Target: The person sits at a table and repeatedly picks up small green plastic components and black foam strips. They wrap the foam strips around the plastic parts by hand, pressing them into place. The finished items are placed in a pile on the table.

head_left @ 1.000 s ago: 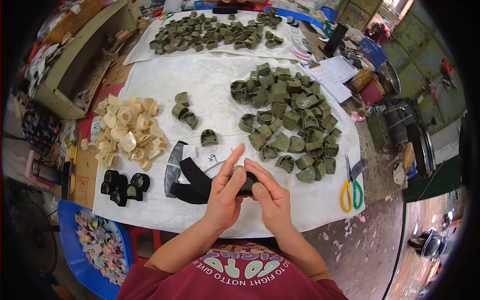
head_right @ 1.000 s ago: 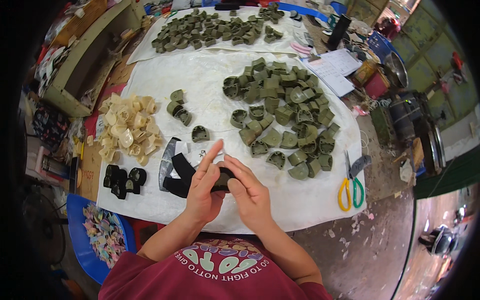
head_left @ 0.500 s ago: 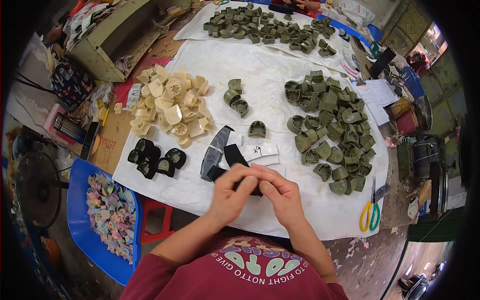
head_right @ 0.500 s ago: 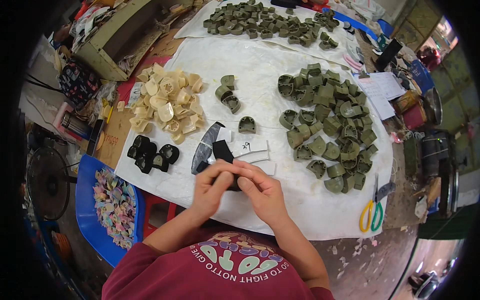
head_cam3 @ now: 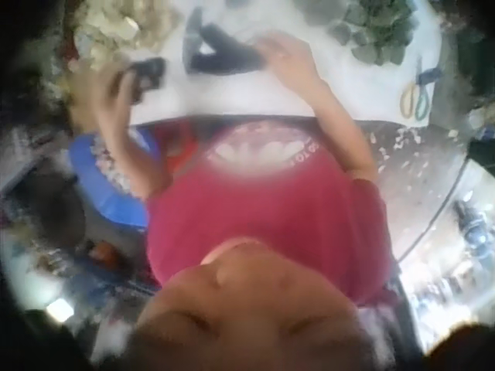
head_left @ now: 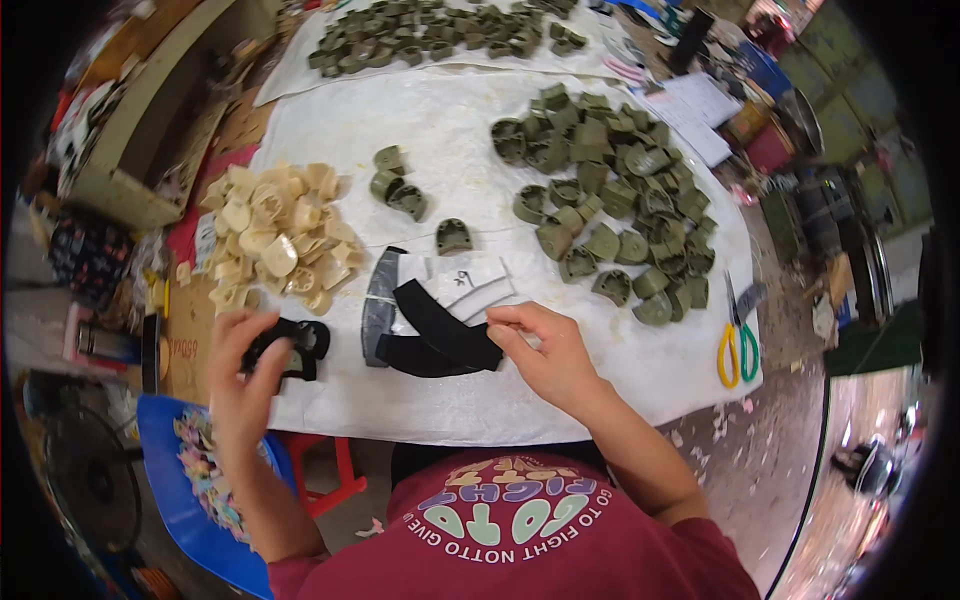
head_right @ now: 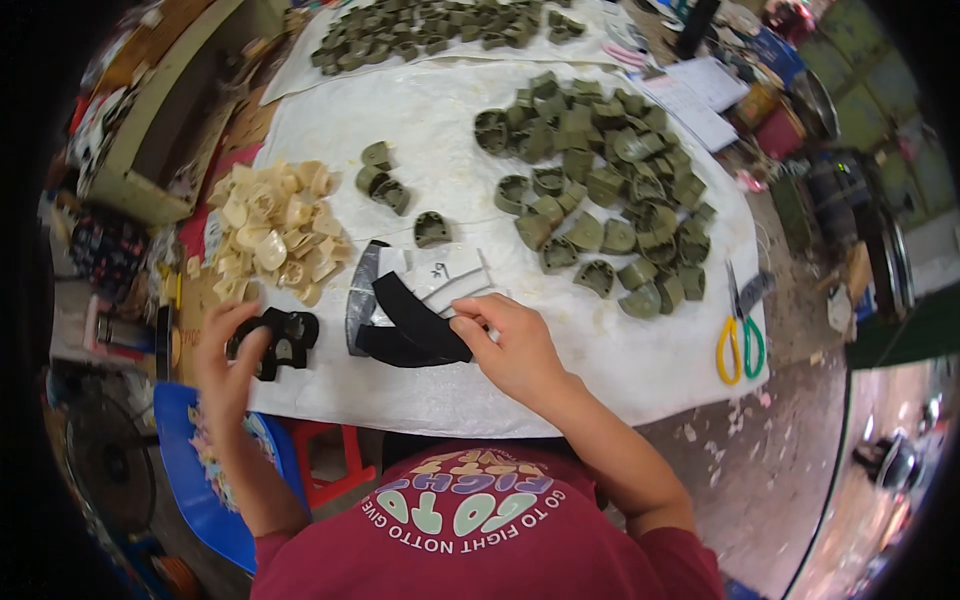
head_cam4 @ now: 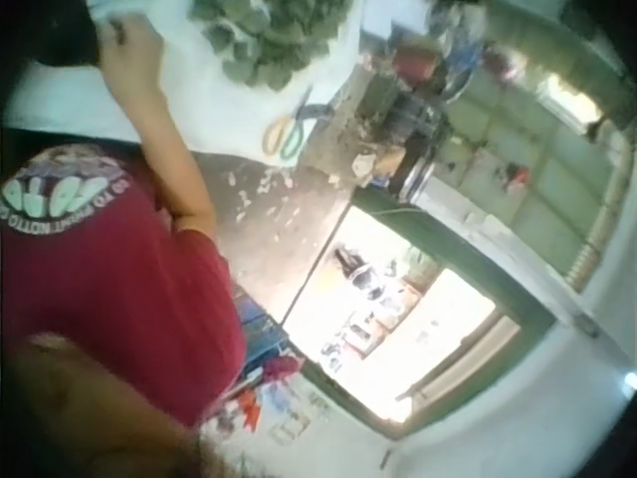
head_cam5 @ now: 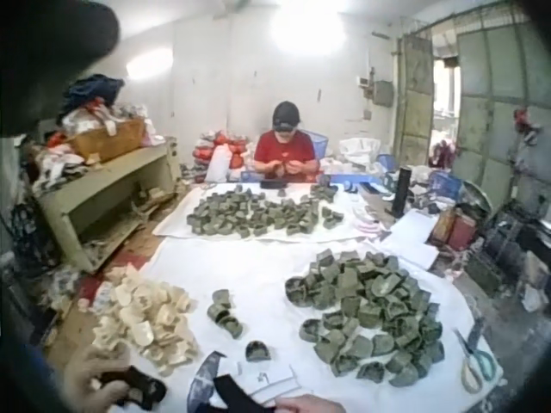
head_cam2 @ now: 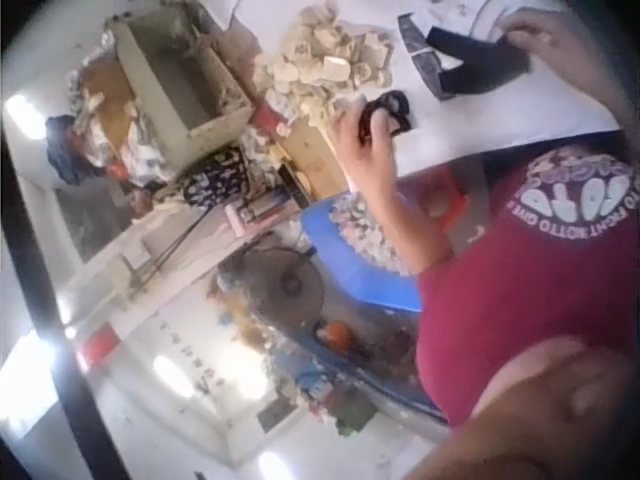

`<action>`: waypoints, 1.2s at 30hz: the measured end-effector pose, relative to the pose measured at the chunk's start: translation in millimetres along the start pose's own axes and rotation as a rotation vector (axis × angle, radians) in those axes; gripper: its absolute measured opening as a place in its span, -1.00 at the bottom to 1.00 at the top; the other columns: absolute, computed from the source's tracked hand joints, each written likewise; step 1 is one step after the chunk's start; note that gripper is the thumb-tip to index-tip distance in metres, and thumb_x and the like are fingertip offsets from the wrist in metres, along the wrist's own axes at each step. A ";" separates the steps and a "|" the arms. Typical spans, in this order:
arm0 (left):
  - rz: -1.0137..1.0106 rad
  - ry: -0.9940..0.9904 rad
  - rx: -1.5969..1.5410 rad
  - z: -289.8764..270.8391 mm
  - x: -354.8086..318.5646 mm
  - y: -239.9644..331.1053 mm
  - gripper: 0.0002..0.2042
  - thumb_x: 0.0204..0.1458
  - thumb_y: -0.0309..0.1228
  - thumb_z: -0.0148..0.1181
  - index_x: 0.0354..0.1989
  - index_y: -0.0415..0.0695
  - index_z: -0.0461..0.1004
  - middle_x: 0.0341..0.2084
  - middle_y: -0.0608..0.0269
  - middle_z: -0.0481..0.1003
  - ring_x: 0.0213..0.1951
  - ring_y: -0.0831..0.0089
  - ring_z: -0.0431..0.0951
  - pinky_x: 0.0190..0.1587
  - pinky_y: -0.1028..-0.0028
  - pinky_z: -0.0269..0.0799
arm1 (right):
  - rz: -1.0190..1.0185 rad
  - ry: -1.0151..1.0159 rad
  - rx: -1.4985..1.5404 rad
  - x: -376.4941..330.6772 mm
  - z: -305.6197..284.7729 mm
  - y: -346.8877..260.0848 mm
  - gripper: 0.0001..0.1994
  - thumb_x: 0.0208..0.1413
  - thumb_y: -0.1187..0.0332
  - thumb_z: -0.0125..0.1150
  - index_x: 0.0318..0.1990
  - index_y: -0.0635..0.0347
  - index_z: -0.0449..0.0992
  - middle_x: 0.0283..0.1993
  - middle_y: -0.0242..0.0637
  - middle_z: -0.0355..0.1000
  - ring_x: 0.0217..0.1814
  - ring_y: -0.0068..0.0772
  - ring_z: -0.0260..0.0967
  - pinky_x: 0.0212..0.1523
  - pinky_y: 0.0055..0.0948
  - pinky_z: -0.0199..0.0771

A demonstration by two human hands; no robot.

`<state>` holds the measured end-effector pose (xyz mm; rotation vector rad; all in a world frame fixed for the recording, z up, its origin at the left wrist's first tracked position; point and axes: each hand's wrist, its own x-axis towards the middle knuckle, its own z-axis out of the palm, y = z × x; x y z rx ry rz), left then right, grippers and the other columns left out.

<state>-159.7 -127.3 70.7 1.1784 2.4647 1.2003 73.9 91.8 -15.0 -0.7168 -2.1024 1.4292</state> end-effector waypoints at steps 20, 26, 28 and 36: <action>1.188 -0.967 0.353 -70.2 -7.0 130.9 -0.76 -0.04 -0.56 0.11 -0.16 -0.28 0.50 -0.27 0.14 0.45 -0.21 0.34 0.45 -0.15 0.47 0.35 | -0.285 -0.109 -0.613 29.3 65.3 -9.7 -0.60 -0.04 0.33 0.26 0.01 0.19 0.45 -0.12 -0.26 0.45 -0.06 -0.23 0.30 -0.05 -0.23 0.20; 1.177 -0.981 0.330 -69.4 -3.8 130.4 -0.77 -0.05 -0.57 0.11 -0.17 -0.28 0.50 -0.31 0.16 0.46 -0.27 0.37 0.46 -0.22 0.49 0.37 | -0.253 -0.125 -0.600 32.6 66.0 -8.9 -0.54 -0.06 0.42 0.23 0.08 0.20 0.40 -0.11 -0.24 0.45 -0.05 -0.22 0.32 -0.01 -0.25 0.17; 1.158 -0.987 0.315 -71.3 -4.4 129.3 -0.77 -0.05 -0.57 0.11 -0.17 -0.28 0.50 -0.32 0.16 0.46 -0.29 0.38 0.47 -0.24 0.49 0.37 | -0.256 -0.103 -0.475 34.2 64.6 -5.9 -0.53 -0.06 0.45 0.22 0.09 0.21 0.39 -0.11 -0.22 0.46 -0.06 -0.20 0.34 0.00 -0.23 0.18; 0.881 -0.933 -0.085 -106.4 1.2 90.7 -0.77 -0.06 -0.59 0.11 -0.17 -0.28 0.49 -0.37 0.18 0.47 -0.37 0.41 0.49 -0.32 0.52 0.40 | 0.025 -0.024 0.159 24.7 26.3 -18.5 -0.58 0.01 0.51 0.18 0.08 0.18 0.40 -0.30 -0.21 0.48 -0.34 -0.43 0.41 -0.28 -0.43 0.43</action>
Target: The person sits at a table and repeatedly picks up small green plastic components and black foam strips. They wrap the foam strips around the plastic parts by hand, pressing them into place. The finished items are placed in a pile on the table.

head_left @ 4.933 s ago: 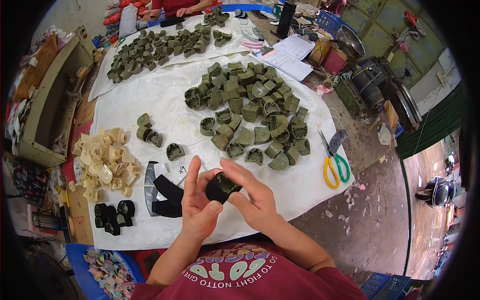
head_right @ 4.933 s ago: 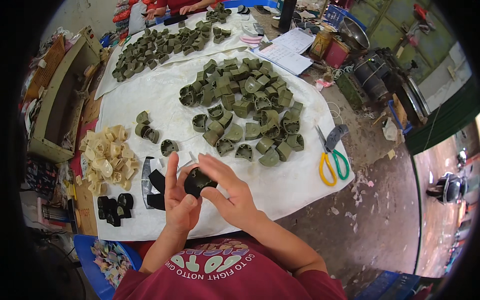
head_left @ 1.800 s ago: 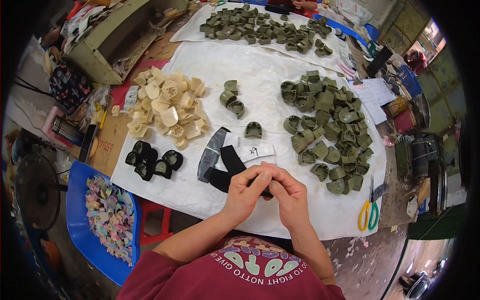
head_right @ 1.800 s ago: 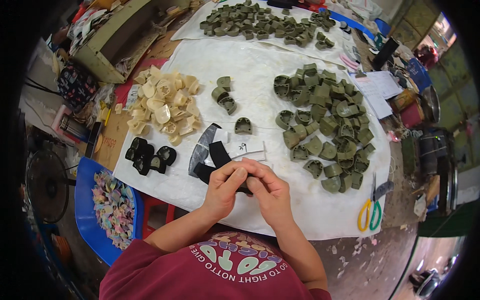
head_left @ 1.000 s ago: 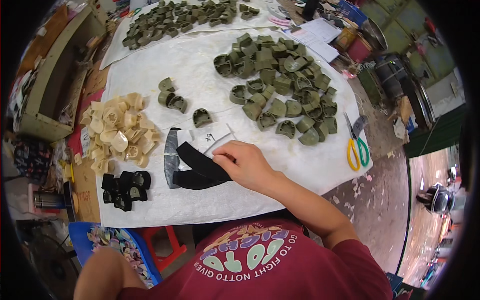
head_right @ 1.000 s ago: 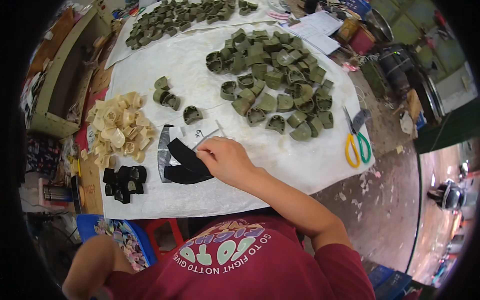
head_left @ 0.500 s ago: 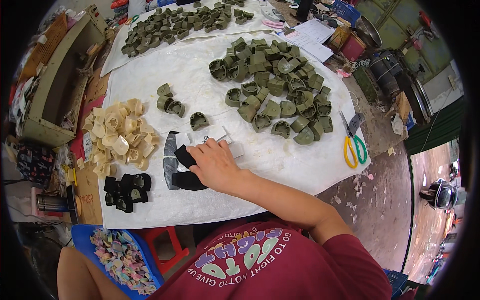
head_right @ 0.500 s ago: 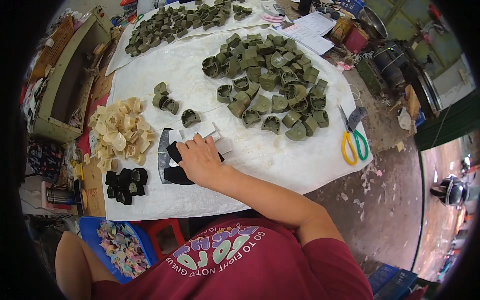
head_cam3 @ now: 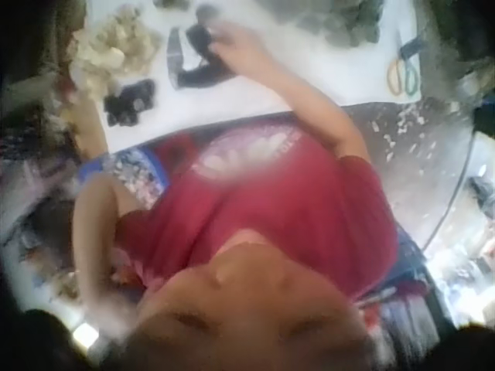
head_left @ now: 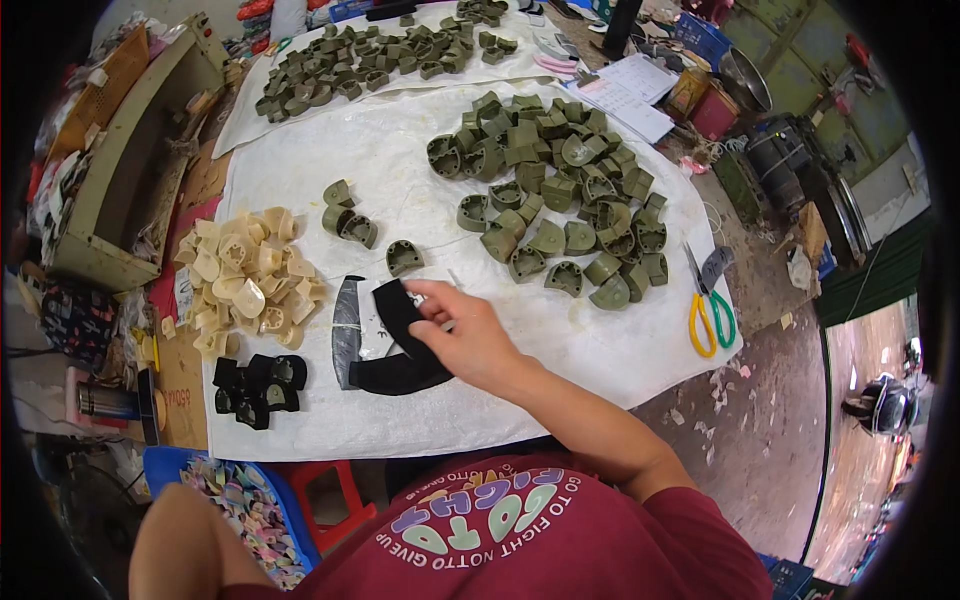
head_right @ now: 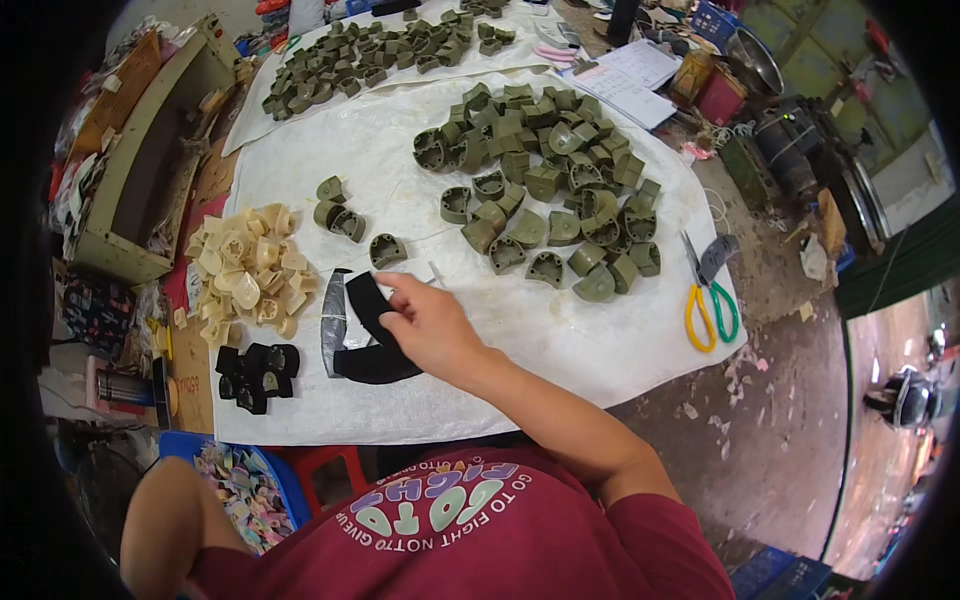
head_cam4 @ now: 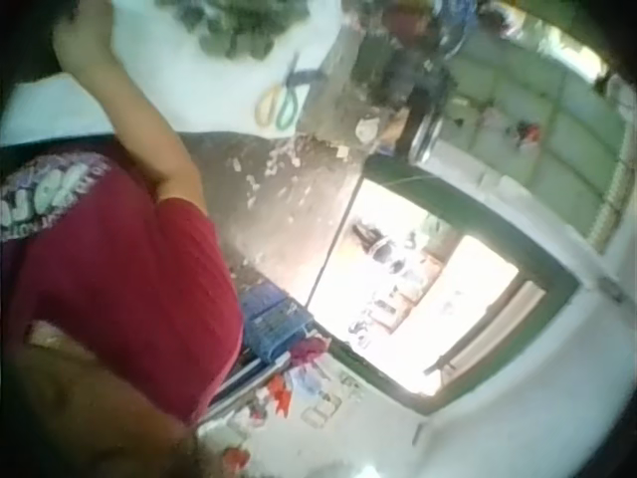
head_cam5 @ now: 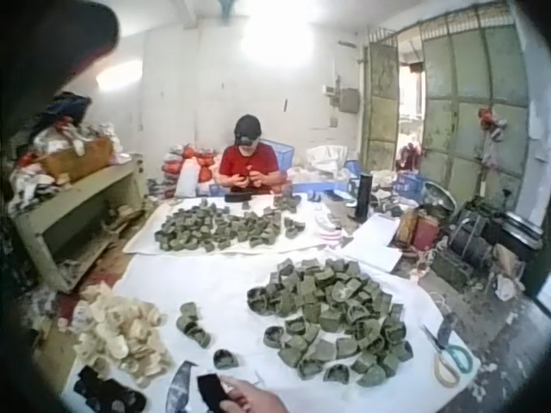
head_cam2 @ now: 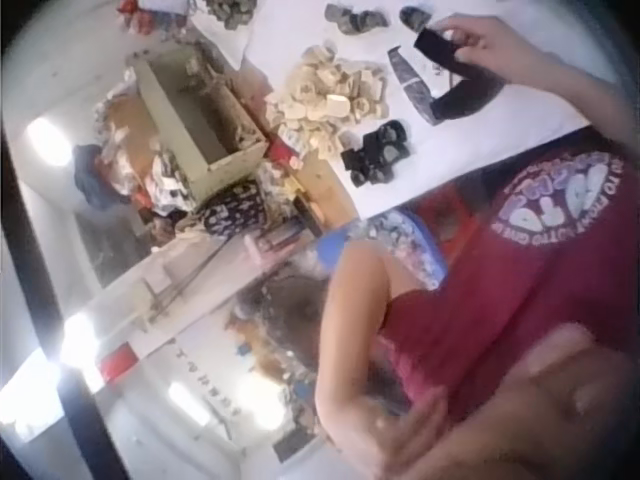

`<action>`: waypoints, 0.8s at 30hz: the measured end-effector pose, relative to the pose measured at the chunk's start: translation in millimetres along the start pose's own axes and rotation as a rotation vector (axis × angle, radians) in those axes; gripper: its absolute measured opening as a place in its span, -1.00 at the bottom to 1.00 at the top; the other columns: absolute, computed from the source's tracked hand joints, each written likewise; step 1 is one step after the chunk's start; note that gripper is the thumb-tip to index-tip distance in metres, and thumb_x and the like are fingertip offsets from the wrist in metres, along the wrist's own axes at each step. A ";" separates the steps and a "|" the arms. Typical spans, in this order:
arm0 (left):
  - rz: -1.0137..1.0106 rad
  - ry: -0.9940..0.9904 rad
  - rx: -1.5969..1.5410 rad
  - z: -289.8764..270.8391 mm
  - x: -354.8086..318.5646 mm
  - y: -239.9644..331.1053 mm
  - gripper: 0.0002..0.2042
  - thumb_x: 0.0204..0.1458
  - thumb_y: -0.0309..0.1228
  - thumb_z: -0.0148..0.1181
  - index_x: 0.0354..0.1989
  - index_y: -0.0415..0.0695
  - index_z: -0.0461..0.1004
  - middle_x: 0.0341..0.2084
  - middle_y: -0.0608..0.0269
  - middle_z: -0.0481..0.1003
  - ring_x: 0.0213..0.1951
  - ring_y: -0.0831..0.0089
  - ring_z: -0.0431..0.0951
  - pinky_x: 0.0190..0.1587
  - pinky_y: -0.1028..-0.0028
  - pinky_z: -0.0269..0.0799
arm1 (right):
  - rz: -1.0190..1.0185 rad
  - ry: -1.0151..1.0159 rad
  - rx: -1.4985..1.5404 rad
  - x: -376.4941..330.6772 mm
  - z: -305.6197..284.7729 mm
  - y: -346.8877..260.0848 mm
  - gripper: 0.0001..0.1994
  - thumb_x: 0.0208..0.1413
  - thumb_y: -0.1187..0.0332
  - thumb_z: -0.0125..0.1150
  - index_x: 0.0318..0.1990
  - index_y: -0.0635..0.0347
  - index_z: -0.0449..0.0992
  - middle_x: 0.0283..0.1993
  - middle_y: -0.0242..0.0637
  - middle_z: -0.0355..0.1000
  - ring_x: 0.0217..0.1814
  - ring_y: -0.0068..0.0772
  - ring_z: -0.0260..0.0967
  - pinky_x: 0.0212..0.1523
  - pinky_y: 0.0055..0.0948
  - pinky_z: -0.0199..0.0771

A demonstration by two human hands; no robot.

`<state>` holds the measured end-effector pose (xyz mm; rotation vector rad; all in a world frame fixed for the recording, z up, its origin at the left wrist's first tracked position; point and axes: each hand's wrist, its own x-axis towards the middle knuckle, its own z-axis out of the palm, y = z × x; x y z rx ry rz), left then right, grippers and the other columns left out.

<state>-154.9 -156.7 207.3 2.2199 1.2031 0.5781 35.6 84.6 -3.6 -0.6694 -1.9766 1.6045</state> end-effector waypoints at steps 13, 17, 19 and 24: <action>-0.446 1.042 -1.081 169.5 184.0 -118.9 -0.87 0.02 -0.61 0.17 -0.25 -0.30 0.54 -0.51 0.35 0.52 -0.49 0.67 0.48 -0.44 0.66 0.39 | -0.002 0.227 0.325 -33.1 -49.5 -16.2 -0.73 0.01 0.54 0.25 -0.11 0.25 0.40 -0.28 -0.33 0.47 -0.29 -0.59 0.38 -0.20 -0.57 0.40; -0.512 1.158 -0.702 181.2 199.8 -119.9 -0.88 0.00 -0.60 0.20 -0.27 -0.33 0.53 -0.54 0.33 0.52 -0.55 0.64 0.47 -0.49 0.61 0.37 | -0.219 0.374 -0.239 -36.1 -62.8 -28.5 -0.91 0.02 0.48 0.26 -0.38 0.30 0.49 -0.39 -0.31 0.44 -0.37 -0.56 0.40 -0.33 -0.56 0.40; -0.462 1.061 -0.267 180.9 203.9 -115.0 -0.85 -0.05 -0.60 0.21 -0.28 -0.34 0.52 -0.58 0.24 0.48 -0.58 0.51 0.46 -0.52 0.53 0.35 | -0.065 0.287 -0.142 -35.3 -61.5 -31.7 -0.90 0.02 0.46 0.26 -0.39 0.30 0.49 -0.40 -0.32 0.44 -0.42 -0.57 0.39 -0.38 -0.56 0.39; -0.370 0.988 0.085 178.5 208.5 -105.8 -0.79 -0.13 -0.62 0.21 -0.26 -0.31 0.52 -0.60 0.11 0.42 -0.60 0.28 0.45 -0.55 0.40 0.34 | 0.163 0.168 0.113 -30.7 -72.3 -23.0 -0.89 0.03 0.44 0.21 -0.36 0.33 0.53 -0.45 -0.37 0.48 -0.48 -0.65 0.36 -0.46 -0.60 0.36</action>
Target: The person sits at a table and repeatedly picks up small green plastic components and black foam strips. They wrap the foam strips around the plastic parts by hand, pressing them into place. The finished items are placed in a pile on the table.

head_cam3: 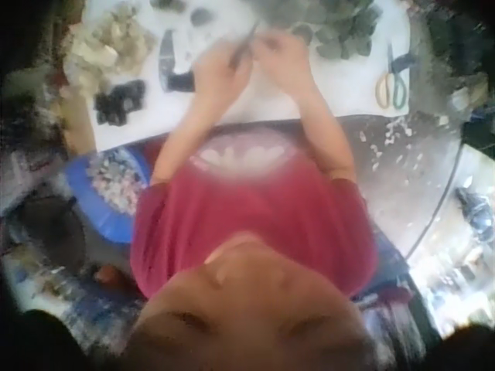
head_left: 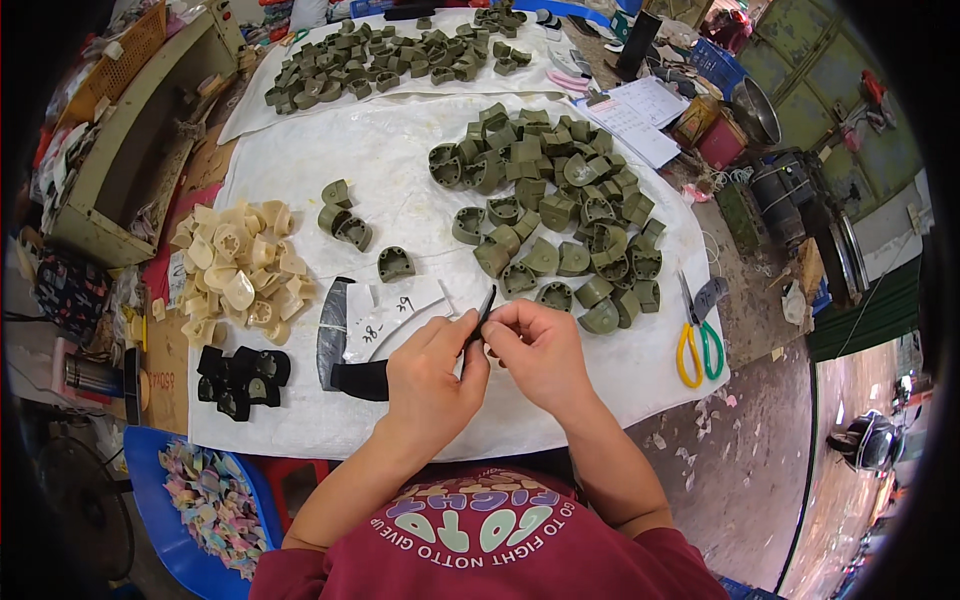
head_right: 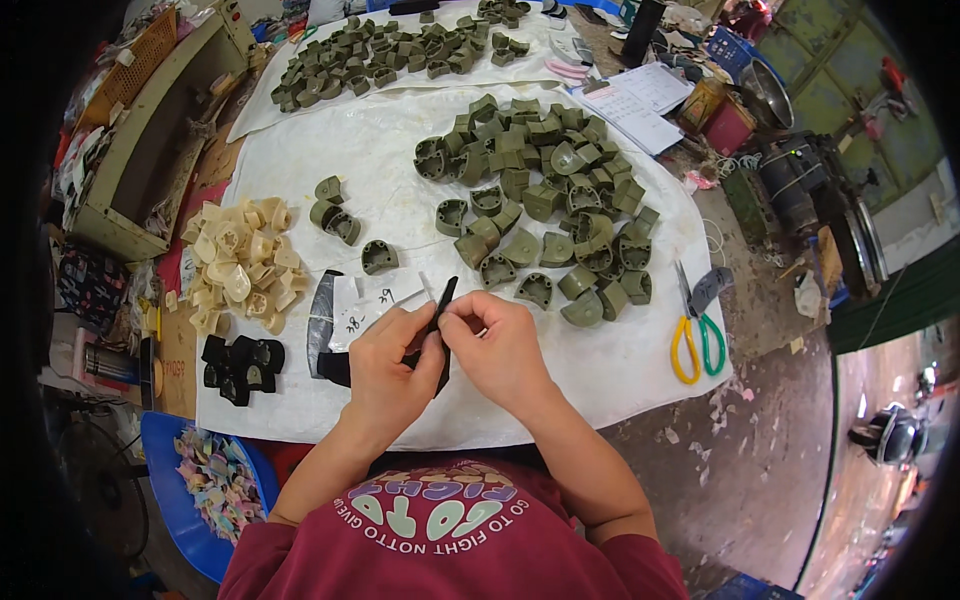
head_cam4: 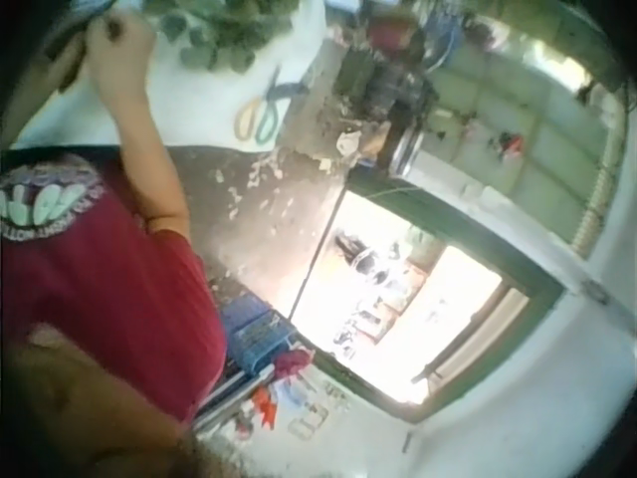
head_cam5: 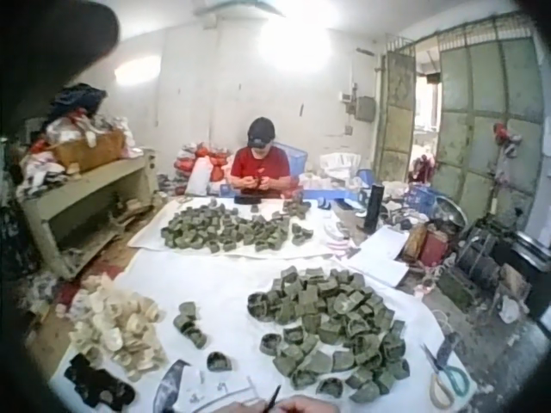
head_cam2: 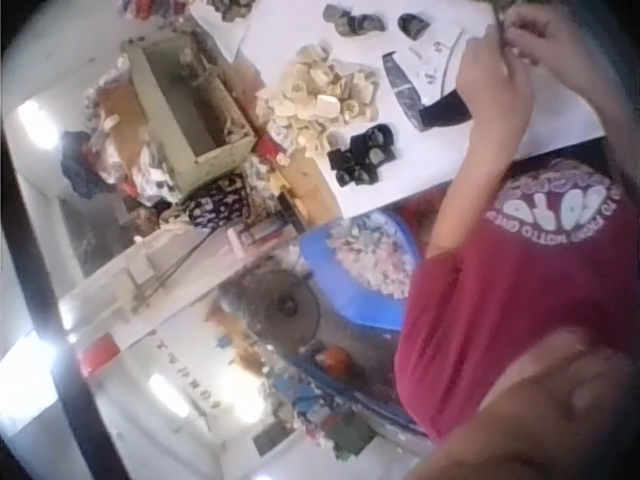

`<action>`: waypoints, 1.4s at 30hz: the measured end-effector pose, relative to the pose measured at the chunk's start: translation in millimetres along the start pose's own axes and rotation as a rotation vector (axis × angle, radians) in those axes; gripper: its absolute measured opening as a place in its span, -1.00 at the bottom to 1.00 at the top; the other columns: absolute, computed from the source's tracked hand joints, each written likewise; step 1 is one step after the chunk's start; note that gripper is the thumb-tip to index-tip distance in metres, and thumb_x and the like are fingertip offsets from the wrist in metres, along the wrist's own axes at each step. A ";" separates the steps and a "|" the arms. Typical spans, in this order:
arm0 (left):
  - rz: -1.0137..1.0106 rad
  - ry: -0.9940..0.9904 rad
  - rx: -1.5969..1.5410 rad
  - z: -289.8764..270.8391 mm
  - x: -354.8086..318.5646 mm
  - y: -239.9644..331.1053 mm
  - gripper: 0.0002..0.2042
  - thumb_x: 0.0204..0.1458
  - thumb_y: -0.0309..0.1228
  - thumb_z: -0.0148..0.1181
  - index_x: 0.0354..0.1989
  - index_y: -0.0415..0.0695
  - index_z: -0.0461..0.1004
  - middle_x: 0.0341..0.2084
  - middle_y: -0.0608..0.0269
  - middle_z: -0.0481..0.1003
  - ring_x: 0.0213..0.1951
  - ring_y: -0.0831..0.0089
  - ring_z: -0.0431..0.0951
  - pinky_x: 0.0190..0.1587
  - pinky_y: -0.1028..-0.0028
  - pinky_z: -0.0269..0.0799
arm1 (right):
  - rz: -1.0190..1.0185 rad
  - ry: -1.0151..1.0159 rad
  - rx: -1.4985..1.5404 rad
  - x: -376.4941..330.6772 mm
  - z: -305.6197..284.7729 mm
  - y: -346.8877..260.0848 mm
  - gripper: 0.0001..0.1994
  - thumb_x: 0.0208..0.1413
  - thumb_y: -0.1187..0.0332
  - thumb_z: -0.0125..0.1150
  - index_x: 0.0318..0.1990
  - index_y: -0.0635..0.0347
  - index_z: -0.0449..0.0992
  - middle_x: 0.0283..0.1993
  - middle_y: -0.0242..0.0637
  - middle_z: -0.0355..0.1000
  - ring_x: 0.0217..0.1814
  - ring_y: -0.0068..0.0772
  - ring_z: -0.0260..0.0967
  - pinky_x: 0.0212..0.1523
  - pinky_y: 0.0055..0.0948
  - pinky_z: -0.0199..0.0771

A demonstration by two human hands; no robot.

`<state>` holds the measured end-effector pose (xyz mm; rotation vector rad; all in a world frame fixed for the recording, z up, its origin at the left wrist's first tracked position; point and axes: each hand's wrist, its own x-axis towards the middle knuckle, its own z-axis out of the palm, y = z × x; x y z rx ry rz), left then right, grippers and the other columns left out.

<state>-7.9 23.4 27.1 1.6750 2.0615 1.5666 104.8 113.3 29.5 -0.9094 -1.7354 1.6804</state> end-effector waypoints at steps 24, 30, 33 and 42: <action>-0.779 -0.217 -0.783 -23.0 -16.1 -21.6 -0.87 0.06 -0.45 0.21 -0.33 -0.28 0.58 -0.51 0.28 0.56 -0.51 0.67 0.49 -0.46 0.63 0.43 | 0.081 -0.253 0.036 -4.9 -0.4 16.0 -0.95 0.03 0.50 0.20 -0.41 0.30 0.53 -0.49 -0.42 0.46 -0.45 -0.68 0.37 -0.40 -0.65 0.38; -0.771 0.025 -0.605 -25.0 -32.6 -41.9 -0.90 0.09 -0.49 0.18 -0.38 -0.28 0.53 -0.61 0.37 0.48 -0.58 0.71 0.43 -0.54 0.63 0.42 | 0.008 -0.243 0.321 -10.4 -18.5 29.8 -0.95 -0.03 0.51 0.22 -0.44 0.31 0.51 -0.34 -0.34 0.46 -0.33 -0.61 0.36 -0.28 -0.61 0.31; -0.713 0.133 -0.406 -35.4 -43.4 -55.7 -0.92 0.09 -0.51 0.17 -0.37 -0.27 0.50 -0.66 0.45 0.41 -0.62 0.78 0.36 -0.61 0.69 0.31 | -0.095 -0.125 0.413 -25.5 -41.2 37.0 -0.95 -0.08 0.53 0.22 -0.46 0.32 0.50 -0.16 -0.18 0.44 -0.15 -0.49 0.36 -0.10 -0.50 0.29; -0.583 0.168 -0.035 -66.4 -61.1 -92.5 -0.93 0.00 -0.54 0.22 -0.43 -0.29 0.50 -0.66 0.47 0.37 -0.58 0.77 0.27 -0.55 0.68 0.15 | -0.278 0.112 0.792 -76.7 -111.7 33.6 -0.46 -0.20 0.41 0.20 0.02 0.52 0.43 0.19 0.17 0.29 0.28 0.05 0.22 0.34 -0.02 0.09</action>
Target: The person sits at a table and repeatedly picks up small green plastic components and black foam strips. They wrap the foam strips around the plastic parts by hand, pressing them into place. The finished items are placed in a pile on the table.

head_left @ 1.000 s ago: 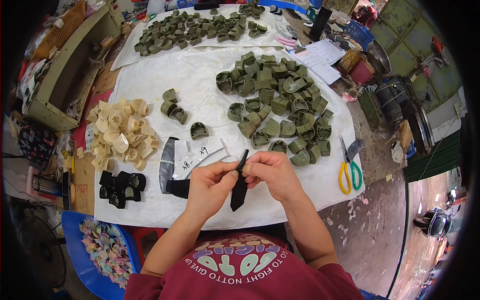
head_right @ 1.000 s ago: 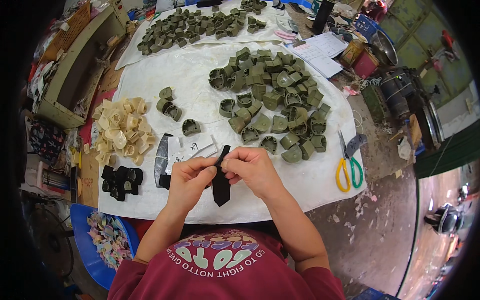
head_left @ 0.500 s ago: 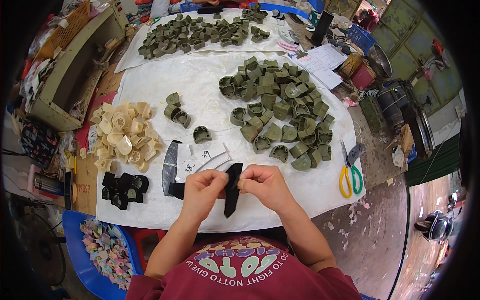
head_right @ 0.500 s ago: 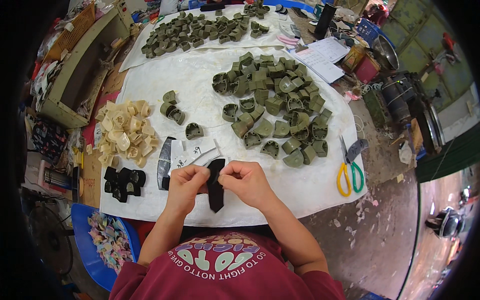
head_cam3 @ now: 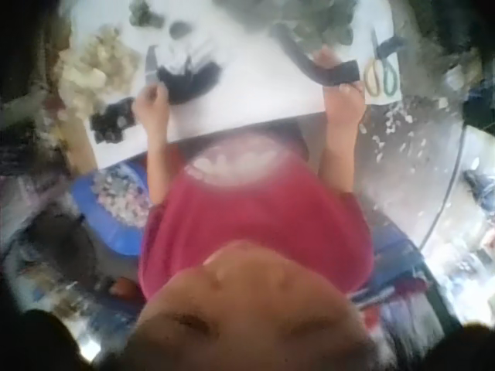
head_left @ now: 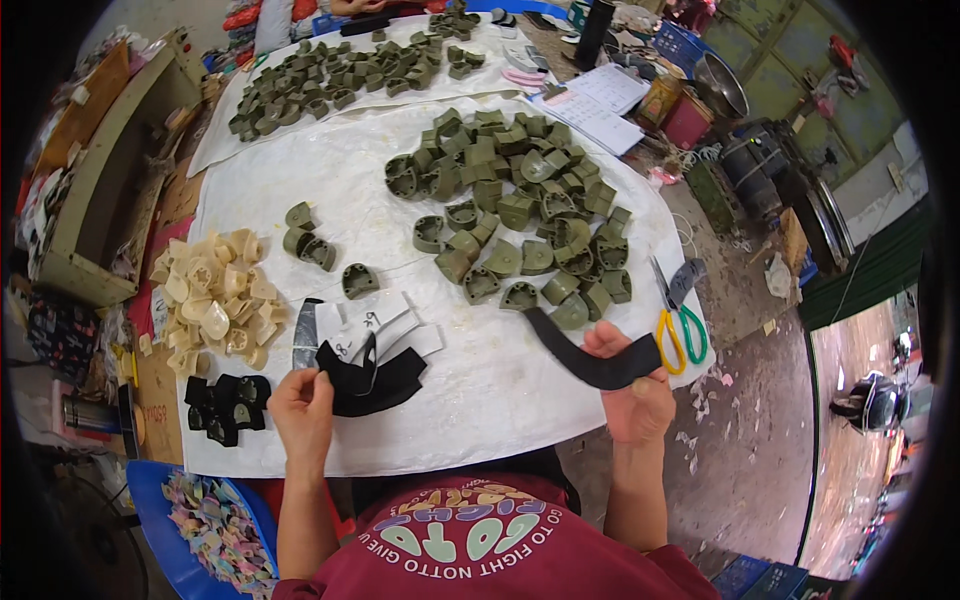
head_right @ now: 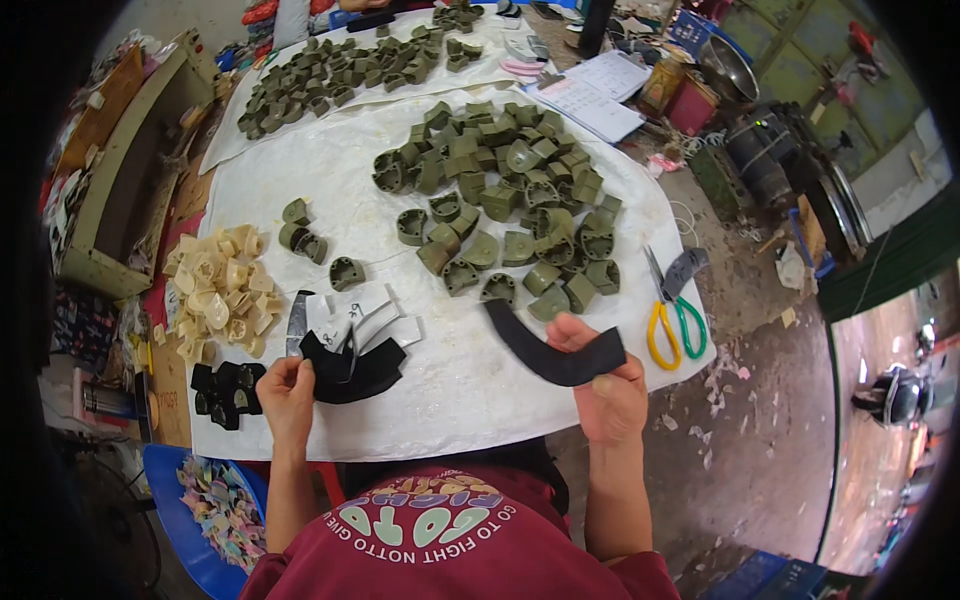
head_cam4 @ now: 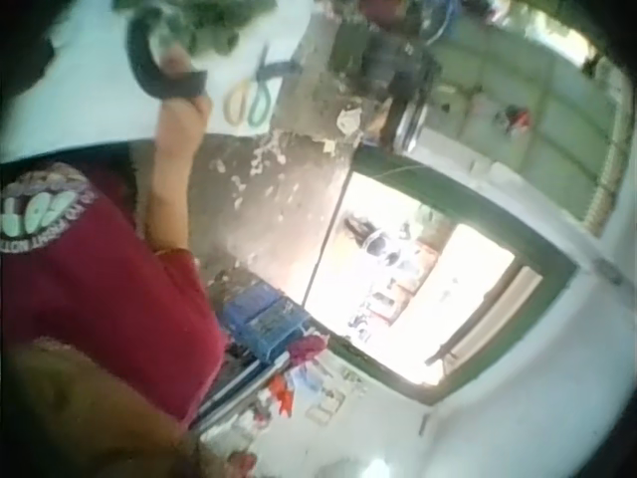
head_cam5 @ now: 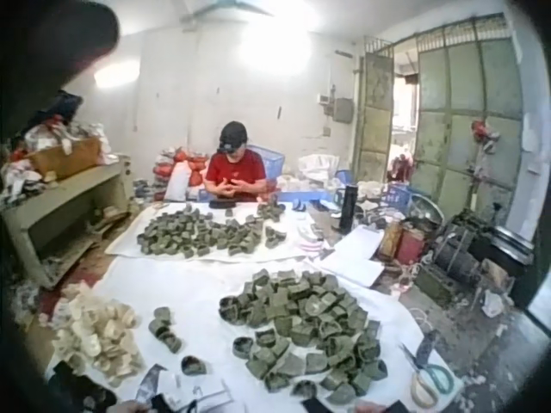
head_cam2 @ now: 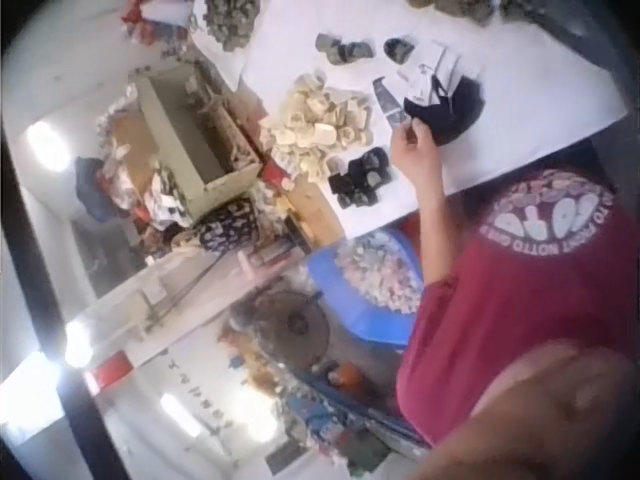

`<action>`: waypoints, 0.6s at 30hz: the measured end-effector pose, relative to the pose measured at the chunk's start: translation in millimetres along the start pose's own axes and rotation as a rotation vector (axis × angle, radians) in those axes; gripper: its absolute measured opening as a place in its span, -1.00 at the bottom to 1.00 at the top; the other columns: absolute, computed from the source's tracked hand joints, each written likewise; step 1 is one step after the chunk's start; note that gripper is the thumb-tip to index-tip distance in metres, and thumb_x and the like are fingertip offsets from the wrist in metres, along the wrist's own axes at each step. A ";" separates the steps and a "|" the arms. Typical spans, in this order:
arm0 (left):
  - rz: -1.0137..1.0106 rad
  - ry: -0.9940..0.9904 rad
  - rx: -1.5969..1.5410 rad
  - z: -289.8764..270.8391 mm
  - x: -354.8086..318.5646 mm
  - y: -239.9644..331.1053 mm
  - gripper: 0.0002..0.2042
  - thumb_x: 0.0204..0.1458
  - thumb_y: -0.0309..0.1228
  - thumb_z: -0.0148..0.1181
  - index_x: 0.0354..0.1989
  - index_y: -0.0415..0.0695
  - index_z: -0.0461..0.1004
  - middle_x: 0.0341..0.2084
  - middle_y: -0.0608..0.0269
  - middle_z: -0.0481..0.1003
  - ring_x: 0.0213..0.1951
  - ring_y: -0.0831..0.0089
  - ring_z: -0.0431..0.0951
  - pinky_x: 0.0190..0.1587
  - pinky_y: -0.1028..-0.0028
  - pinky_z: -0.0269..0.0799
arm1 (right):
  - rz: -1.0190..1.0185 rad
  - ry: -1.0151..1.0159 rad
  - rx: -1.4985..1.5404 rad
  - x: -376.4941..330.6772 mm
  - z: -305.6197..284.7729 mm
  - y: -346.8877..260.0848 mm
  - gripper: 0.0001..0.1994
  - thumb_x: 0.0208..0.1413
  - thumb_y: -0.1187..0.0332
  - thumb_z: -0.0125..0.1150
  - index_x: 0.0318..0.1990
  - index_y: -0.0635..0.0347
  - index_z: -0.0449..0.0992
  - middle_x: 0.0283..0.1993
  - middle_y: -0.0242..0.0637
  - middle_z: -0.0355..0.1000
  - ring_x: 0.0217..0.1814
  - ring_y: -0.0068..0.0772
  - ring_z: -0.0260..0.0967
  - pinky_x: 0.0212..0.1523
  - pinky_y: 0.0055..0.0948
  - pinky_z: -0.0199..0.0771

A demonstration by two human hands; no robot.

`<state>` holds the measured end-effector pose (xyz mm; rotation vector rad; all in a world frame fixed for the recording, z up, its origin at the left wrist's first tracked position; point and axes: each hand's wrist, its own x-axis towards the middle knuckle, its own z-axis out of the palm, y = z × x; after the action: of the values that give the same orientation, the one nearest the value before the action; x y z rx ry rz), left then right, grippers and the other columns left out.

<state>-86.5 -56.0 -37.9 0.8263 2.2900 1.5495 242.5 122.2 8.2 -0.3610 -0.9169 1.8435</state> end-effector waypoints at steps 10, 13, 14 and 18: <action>0.798 -0.206 0.178 98.0 37.6 115.2 -0.67 -0.14 -0.63 0.25 -0.13 -0.22 0.46 -0.26 0.10 0.42 -0.28 0.30 0.48 -0.30 0.48 0.41 | -0.220 0.118 -0.081 6.7 -14.7 -27.5 -0.68 -0.10 0.25 0.23 -0.26 0.33 0.53 -0.19 -0.05 0.46 -0.15 -0.13 0.44 0.22 0.03 0.18; 0.846 -0.424 0.073 177.0 39.3 151.7 -0.69 -0.13 -0.56 0.29 -0.14 -0.19 0.47 -0.23 0.06 0.42 -0.23 0.14 0.49 -0.22 0.34 0.43 | -0.206 0.213 -0.040 7.9 -11.9 -30.1 -0.71 -0.07 0.21 0.25 -0.32 0.27 0.50 -0.34 -0.18 0.43 -0.29 -0.28 0.41 0.03 -0.06 0.38; 0.855 -0.455 0.089 200.6 37.7 161.4 -0.69 -0.12 -0.54 0.29 -0.14 -0.19 0.47 -0.23 0.07 0.42 -0.25 0.13 0.49 -0.22 0.32 0.43 | -0.215 0.250 -0.056 7.4 -13.2 -29.7 -0.72 -0.07 0.20 0.26 -0.33 0.25 0.48 -0.36 -0.20 0.41 -0.32 -0.31 0.40 -0.04 -0.10 0.42; 0.785 -0.525 0.126 261.6 44.2 149.6 -0.70 -0.08 -0.51 0.27 -0.12 -0.16 0.45 -0.24 0.13 0.42 -0.32 0.18 0.50 -0.28 0.34 0.45 | -0.211 0.323 -0.029 1.4 -16.2 -31.9 -0.74 -0.07 0.20 0.30 -0.38 0.19 0.45 -0.37 -0.21 0.41 -0.37 -0.35 0.37 -0.18 -0.17 0.47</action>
<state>56.1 210.8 -1.8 2.0532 1.7573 1.1924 272.5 137.0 20.9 -0.5414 -0.7290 1.5253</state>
